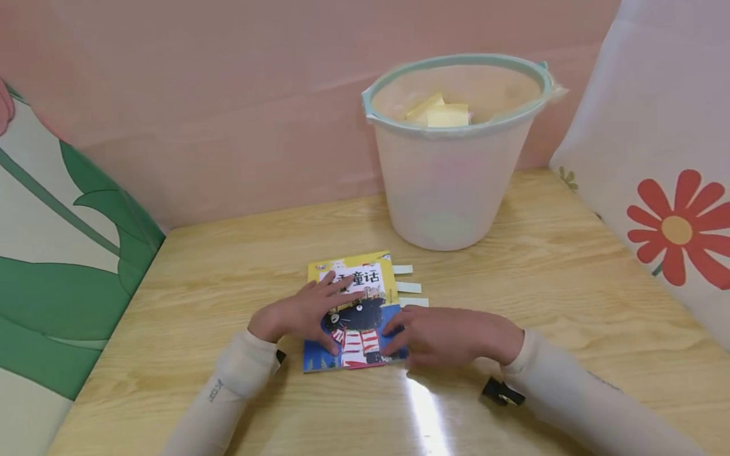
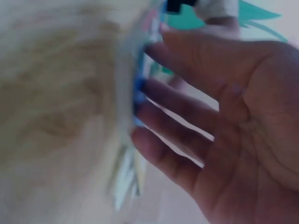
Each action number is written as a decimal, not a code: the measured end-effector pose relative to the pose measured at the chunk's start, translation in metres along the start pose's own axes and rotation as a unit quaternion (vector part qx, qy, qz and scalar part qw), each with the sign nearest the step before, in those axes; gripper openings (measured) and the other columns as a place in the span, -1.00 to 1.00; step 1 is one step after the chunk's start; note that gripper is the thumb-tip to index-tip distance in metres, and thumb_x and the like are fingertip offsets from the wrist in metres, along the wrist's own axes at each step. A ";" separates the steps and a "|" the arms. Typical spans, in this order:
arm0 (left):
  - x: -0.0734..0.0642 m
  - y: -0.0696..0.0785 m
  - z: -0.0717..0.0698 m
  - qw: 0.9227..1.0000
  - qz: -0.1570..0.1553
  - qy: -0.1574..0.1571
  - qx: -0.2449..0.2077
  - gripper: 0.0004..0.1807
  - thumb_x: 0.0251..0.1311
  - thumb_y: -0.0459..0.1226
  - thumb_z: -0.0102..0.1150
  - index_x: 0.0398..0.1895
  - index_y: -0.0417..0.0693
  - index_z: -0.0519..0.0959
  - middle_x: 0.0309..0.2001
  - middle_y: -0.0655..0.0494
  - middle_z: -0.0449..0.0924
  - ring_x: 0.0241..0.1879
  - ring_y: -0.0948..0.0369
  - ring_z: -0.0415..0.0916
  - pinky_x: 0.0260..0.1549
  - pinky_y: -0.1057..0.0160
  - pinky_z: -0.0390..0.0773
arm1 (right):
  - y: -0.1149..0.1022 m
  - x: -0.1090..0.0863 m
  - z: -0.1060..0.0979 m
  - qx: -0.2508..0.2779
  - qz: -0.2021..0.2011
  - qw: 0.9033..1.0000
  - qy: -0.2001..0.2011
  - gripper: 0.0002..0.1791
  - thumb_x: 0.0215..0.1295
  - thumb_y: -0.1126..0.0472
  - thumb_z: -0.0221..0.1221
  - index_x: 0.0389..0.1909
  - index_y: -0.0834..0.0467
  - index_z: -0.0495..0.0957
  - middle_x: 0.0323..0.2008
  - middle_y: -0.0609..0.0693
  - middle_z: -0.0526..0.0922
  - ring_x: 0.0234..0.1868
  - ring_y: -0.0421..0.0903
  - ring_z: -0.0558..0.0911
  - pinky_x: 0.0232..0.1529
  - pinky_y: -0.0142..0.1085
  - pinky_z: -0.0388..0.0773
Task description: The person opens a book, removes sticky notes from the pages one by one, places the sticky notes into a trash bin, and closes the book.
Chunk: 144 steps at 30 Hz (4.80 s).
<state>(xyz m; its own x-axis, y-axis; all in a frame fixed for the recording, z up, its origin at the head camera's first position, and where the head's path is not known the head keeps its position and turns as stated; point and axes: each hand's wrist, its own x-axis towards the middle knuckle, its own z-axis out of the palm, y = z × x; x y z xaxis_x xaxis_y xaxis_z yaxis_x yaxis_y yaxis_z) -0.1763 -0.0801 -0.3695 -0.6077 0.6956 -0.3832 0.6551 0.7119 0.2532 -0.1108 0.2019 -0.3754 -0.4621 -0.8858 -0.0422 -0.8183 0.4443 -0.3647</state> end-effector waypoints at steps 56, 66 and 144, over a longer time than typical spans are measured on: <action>-0.082 0.049 -0.039 0.902 0.286 0.321 0.051 -0.73 0.25 -0.37 0.04 -0.09 -0.03 0.67 -0.14 0.24 0.68 -0.04 0.28 0.55 0.25 0.24 0.42 | -0.035 0.038 -0.007 0.229 0.041 0.971 0.054 -0.50 0.54 0.05 -0.01 0.45 -0.15 0.27 0.34 -0.22 0.44 0.33 -0.15 0.46 0.33 -0.15 0.42; -0.122 -0.003 -0.003 0.993 0.071 0.097 0.008 -0.55 0.39 -0.21 0.07 0.33 0.27 0.47 -0.06 0.27 0.60 -0.09 0.33 0.43 -0.02 0.23 0.51 | -0.039 0.034 0.016 0.018 0.125 0.992 0.008 -0.25 0.11 0.00 0.39 0.37 -0.16 0.39 0.41 -0.08 0.38 0.45 0.04 0.31 0.36 0.10 0.27; -0.020 0.040 0.010 0.993 -0.105 0.024 -0.039 -0.05 0.16 0.06 0.36 0.53 -0.07 0.18 0.61 0.23 -0.03 0.57 -0.29 -0.35 0.09 -0.06 0.60 | 0.018 0.007 -0.018 -0.072 0.273 0.950 0.132 -0.90 0.29 0.10 0.28 -0.34 -0.08 0.53 -0.46 -0.21 0.54 -0.50 -0.25 0.39 -0.47 -0.38 0.35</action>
<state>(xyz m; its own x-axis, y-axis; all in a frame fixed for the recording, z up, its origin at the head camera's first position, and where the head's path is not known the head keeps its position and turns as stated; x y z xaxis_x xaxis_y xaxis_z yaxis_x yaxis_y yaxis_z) -0.1337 -0.0669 -0.3603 -0.7497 0.5332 -0.3920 0.4760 0.8460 0.2403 -0.1351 0.2060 -0.3653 -0.8851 -0.4622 0.0537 -0.4617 0.8582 -0.2244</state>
